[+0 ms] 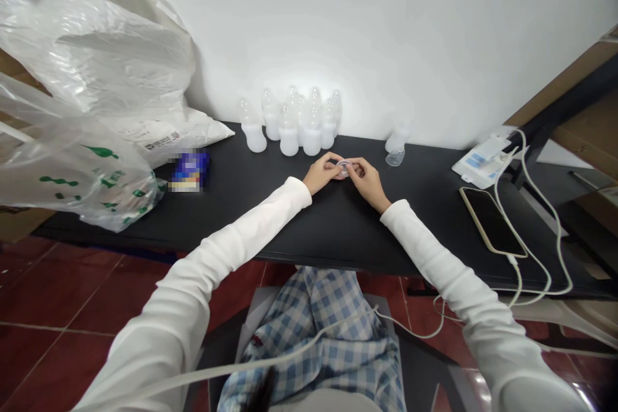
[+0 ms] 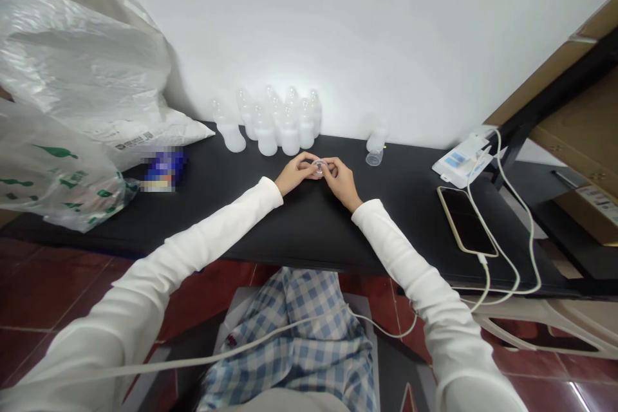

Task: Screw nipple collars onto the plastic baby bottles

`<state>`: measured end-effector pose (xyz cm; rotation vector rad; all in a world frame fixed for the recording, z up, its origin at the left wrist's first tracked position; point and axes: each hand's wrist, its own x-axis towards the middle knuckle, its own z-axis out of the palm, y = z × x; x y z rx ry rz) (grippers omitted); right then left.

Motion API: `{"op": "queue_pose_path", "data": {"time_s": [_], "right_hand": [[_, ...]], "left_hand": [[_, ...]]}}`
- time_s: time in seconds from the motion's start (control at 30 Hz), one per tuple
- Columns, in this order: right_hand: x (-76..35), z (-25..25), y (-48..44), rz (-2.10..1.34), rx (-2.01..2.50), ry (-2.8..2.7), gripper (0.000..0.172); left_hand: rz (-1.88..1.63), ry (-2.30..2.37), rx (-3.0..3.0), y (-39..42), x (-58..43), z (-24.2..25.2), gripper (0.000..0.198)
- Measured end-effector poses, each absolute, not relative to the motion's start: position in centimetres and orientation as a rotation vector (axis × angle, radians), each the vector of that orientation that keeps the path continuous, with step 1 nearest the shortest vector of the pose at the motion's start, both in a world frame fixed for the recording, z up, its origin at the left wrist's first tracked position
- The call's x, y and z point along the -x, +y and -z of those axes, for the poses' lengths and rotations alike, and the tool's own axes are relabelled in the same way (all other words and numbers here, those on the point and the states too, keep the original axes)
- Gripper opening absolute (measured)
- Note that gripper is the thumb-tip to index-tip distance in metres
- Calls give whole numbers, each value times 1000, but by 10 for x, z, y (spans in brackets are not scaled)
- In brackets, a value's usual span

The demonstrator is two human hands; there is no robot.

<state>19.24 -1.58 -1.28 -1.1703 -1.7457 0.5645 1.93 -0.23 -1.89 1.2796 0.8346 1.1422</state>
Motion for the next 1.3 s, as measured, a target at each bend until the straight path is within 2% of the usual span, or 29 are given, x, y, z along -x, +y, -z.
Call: {"op": "queue_pose_path", "data": {"time_s": [0.4, 0.9, 1.17, 1.3], "right_hand": [[-192, 12, -14, -649, 1135, -1708, 38], [-185, 9, -18, -715, 1121, -1669, 46], [-188, 10, -18, -759, 1154, -1642, 39], [-189, 10, -17, -765, 1136, -1676, 38]], "left_hand": [[-1155, 872, -1358, -3, -18, 17, 32], [-1168, 974, -1539, -12, -20, 10, 28], [-1172, 940, -1421, -10, -23, 13, 22], [-1193, 938, -1403, -9, -23, 15, 25]]}}
